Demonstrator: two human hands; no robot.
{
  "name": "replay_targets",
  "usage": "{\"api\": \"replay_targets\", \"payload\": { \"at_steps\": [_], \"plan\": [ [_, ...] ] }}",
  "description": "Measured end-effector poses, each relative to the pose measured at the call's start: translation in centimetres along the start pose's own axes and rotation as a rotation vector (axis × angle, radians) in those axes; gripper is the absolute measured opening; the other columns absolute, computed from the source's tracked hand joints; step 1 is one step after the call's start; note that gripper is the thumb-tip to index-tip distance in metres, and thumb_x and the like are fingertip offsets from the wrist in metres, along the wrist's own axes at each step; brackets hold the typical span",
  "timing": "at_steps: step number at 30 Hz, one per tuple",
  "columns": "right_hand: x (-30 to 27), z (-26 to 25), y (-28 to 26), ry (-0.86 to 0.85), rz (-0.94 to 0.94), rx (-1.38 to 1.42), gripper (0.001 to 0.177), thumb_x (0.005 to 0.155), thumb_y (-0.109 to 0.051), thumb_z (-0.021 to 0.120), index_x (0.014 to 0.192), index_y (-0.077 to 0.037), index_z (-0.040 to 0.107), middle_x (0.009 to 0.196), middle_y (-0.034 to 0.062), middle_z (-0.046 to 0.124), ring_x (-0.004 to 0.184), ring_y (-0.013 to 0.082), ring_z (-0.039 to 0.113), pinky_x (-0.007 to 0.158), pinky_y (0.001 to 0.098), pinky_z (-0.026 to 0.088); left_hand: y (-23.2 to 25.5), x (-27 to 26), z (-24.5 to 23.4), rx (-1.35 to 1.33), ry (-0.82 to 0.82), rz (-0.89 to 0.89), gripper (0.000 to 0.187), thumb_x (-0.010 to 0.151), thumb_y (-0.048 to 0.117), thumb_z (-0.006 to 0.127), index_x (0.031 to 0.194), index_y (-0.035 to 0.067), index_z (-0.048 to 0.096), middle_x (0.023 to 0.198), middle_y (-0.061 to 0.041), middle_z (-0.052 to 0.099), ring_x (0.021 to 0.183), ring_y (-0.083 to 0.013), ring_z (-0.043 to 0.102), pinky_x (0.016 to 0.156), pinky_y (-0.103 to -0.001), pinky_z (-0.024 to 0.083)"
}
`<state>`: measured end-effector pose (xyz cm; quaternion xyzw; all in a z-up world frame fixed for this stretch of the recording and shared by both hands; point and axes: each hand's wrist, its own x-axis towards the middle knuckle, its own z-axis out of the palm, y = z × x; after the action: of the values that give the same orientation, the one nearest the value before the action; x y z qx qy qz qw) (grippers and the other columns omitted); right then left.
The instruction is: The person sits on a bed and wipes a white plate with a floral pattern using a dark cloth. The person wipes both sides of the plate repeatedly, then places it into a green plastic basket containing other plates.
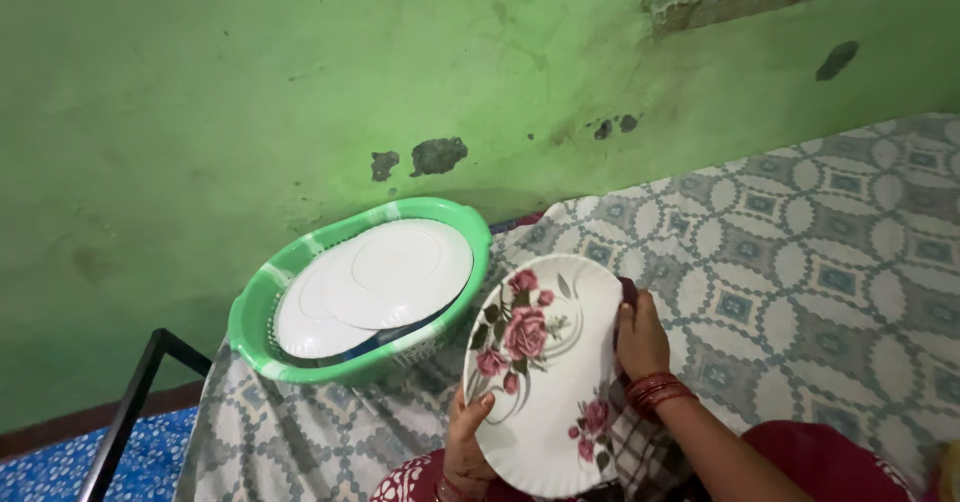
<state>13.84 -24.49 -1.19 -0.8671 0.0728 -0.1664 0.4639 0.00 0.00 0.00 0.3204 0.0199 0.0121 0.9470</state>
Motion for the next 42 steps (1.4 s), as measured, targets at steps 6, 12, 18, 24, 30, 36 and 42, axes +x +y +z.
{"api": "replay_targets", "payload": {
  "at_steps": [6,12,18,24,30,36,42],
  "plan": [
    [-0.4,6.6,7.7,0.035,0.208,0.212,0.038,0.103,-0.029,0.048,0.120,0.004,0.057,0.103,0.0264,0.069,0.093,0.0414,0.067,0.084,0.0490,0.050,0.4,-0.1,2.7,0.031,0.067,0.131,0.062,0.079,0.001,0.057,0.141,-0.003,0.050,0.118,-0.023,0.067,0.103,-0.0364,0.070,0.086,-0.048,0.061],
    [-3.7,10.9,10.5,-0.239,0.518,0.374,0.044,0.102,-0.028,0.047,0.093,0.010,0.067,0.080,0.0218,0.067,0.068,0.0309,0.060,0.065,0.0472,0.046,-1.4,0.5,2.5,0.614,0.066,0.487,0.075,0.083,-0.006,0.052,0.156,-0.003,0.036,0.134,-0.025,0.058,0.109,-0.0289,0.059,0.091,-0.039,0.053],
    [-7.4,9.7,3.6,-0.506,0.608,0.447,0.048,0.105,-0.032,0.044,0.102,0.010,0.067,0.077,0.0162,0.067,0.061,0.0248,0.058,0.060,0.0392,0.048,0.8,-0.7,8.1,0.908,0.022,0.681,0.084,0.084,-0.013,0.040,0.164,0.002,0.020,0.152,-0.024,0.052,0.120,-0.0300,0.056,0.098,-0.033,0.047],
    [-10.9,4.5,-4.4,-0.626,-0.033,0.363,0.049,0.096,-0.023,0.054,0.142,-0.007,0.050,0.082,0.0100,0.073,0.068,0.0186,0.066,0.065,0.0322,0.057,5.8,1.7,9.6,1.418,-0.032,1.074,0.084,0.082,-0.016,0.047,0.161,0.006,0.027,0.154,-0.034,0.045,0.136,-0.0424,0.055,0.108,-0.041,0.051],
    [-7.4,0.6,-5.0,-0.697,-0.005,0.198,0.039,0.096,-0.023,0.052,0.132,-0.008,0.062,0.092,0.0075,0.079,0.078,0.0174,0.073,0.073,0.0323,0.058,11.3,5.1,7.9,2.351,-0.117,0.926,0.090,0.079,-0.017,0.050,0.159,0.018,0.029,0.147,-0.042,0.035,0.137,-0.0530,0.041,0.112,-0.054,0.041],
    [-3.7,-4.9,-3.5,-0.469,-0.039,0.038,0.033,0.099,-0.028,0.055,0.123,-0.007,0.062,0.089,0.0115,0.075,0.077,0.0205,0.070,0.072,0.0353,0.055,14.3,7.1,3.3,2.765,-0.227,0.311,0.094,0.085,-0.017,0.044,0.162,0.024,0.011,0.149,-0.041,0.028,0.138,-0.0511,0.037,0.111,-0.054,0.039],
    [-5.2,-7.8,-0.5,-0.460,0.050,0.050,0.032,0.097,-0.027,0.057,0.120,-0.006,0.065,0.087,0.0123,0.077,0.076,0.0198,0.069,0.072,0.0365,0.055,16.6,9.1,-2.1,2.936,-0.201,0.279,0.084,0.094,-0.006,0.044,0.163,0.027,0.008,0.146,-0.040,0.039,0.134,-0.0494,0.045,0.105,-0.055,0.047]
  ]
}}
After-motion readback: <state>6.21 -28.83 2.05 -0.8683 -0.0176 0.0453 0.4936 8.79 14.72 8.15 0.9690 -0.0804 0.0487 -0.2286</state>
